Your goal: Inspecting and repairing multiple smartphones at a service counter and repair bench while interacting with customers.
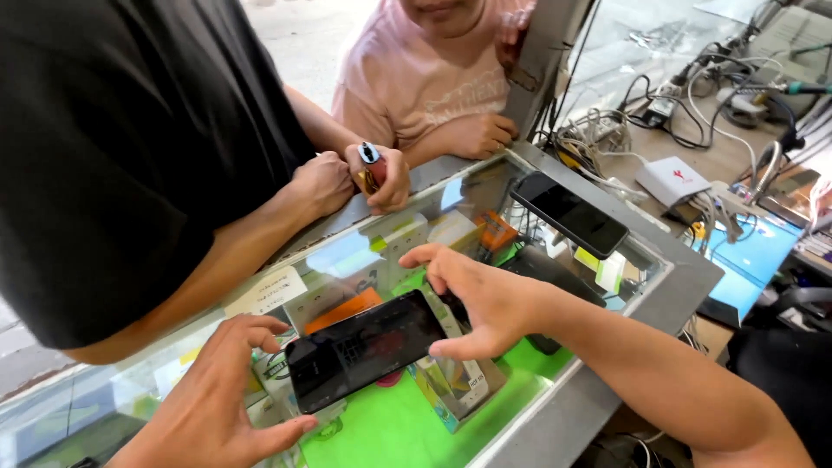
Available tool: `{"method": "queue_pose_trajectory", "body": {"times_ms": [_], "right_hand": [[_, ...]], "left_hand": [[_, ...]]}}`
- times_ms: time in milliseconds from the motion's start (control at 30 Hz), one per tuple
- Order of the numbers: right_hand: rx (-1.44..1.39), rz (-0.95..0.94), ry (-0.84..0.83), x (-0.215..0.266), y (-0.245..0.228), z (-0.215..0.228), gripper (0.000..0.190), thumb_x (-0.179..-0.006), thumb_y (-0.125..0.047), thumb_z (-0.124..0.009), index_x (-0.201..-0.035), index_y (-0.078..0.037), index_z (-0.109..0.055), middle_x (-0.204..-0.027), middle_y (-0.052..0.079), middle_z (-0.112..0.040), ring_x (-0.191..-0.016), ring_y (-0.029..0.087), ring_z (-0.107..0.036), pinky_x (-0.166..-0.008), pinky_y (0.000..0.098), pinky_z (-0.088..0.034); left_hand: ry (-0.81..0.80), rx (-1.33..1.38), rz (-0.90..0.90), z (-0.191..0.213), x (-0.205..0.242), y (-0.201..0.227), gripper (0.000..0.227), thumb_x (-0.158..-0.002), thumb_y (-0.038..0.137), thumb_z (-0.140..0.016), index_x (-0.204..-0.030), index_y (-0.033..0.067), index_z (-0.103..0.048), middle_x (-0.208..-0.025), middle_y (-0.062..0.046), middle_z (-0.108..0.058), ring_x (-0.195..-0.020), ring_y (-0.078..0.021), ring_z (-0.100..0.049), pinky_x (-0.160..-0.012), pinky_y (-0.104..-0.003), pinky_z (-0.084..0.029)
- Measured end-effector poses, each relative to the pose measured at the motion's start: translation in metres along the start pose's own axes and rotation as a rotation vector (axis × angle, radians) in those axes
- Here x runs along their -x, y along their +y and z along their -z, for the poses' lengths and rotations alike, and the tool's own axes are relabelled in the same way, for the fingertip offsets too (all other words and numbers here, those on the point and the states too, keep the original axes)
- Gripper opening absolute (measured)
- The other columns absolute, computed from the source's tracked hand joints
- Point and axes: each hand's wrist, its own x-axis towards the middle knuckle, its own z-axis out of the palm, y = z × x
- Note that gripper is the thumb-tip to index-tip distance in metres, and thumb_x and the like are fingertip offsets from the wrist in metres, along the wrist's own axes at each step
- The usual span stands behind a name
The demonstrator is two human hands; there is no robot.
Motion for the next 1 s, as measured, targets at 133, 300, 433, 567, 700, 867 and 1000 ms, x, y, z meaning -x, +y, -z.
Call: {"method": "queue_pose_trajectory", "body": {"times_ms": [133,300,433,567,700,867,1000], "right_hand": [[0.044,-0.020,-0.049,0.001,0.001,0.003,0.062,-0.087,-0.044,-0.075,-0.122,-0.005,-0.043,-0.142,0.024,-0.049,-0.137,0.038,-0.051,-0.110,0.0458,-0.043],[0.068,0.038,0.014,-0.001,-0.011,0.011,0.073,-0.085,-0.036,-0.076,-0.139,0.001,-0.044,-0.126,0.014,-0.056,-0.120,0.028,-0.056,-0.109,0.0404,-0.043],[0.118,-0.067,-0.019,0.008,-0.001,0.005,0.071,-0.080,-0.032,-0.081,-0.134,-0.001,-0.047,-0.118,0.011,-0.059,-0.111,0.025,-0.057,-0.101,0.0373,-0.045],[0.115,-0.029,-0.060,0.007,-0.001,-0.003,0.109,-0.068,-0.050,-0.091,-0.149,0.003,-0.039,-0.150,0.017,-0.049,-0.145,0.031,-0.046,-0.123,0.0438,-0.034],[0.049,-0.009,0.032,0.004,-0.004,0.003,0.124,-0.056,-0.051,-0.093,-0.150,0.004,-0.034,-0.156,0.022,-0.045,-0.146,0.033,-0.049,-0.125,0.0447,-0.037],[0.015,-0.017,0.105,0.009,0.004,0.008,0.127,-0.053,-0.054,-0.090,-0.149,0.005,-0.032,-0.154,0.022,-0.048,-0.146,0.031,-0.049,-0.124,0.0423,-0.039],[0.061,-0.180,-0.023,0.010,0.009,0.005,0.131,-0.049,-0.047,-0.099,-0.152,0.001,-0.033,-0.153,0.015,-0.053,-0.144,0.025,-0.051,-0.121,0.0411,-0.036]], "left_hand": [[0.194,-0.010,-0.232,-0.001,-0.001,0.004,0.088,-0.070,0.065,-0.084,-0.127,0.0068,-0.051,-0.125,-0.013,-0.058,-0.118,-0.0281,-0.061,-0.103,-0.041,-0.047],[0.248,0.020,-0.260,0.008,0.004,0.014,0.114,-0.072,0.059,-0.086,-0.151,0.0013,-0.028,-0.130,-0.017,-0.057,-0.121,-0.0325,-0.058,-0.107,-0.044,-0.044],[0.168,0.012,-0.240,0.007,0.005,0.016,0.127,-0.071,0.064,-0.083,-0.157,-0.0028,-0.019,-0.132,-0.020,-0.055,-0.116,-0.0351,-0.054,-0.101,-0.047,-0.044],[0.136,0.036,-0.216,0.008,0.005,0.016,0.138,-0.068,0.074,-0.079,-0.161,0.0003,-0.008,-0.142,-0.021,-0.054,-0.121,-0.0361,-0.055,-0.100,-0.047,-0.045],[0.199,0.029,-0.242,0.006,0.006,0.016,0.140,-0.065,0.074,-0.080,-0.160,0.0001,-0.008,-0.148,-0.022,-0.050,-0.127,-0.0369,-0.053,-0.102,-0.047,-0.046],[0.235,0.042,-0.263,0.012,0.006,0.020,0.127,-0.072,0.071,-0.076,-0.158,0.0002,-0.015,-0.142,-0.022,-0.051,-0.126,-0.0377,-0.054,-0.105,-0.051,-0.044],[0.186,0.047,-0.223,0.012,0.006,0.021,0.121,-0.074,0.068,-0.077,-0.157,0.0002,-0.020,-0.133,-0.021,-0.056,-0.120,-0.0349,-0.056,-0.101,-0.047,-0.045]]}}
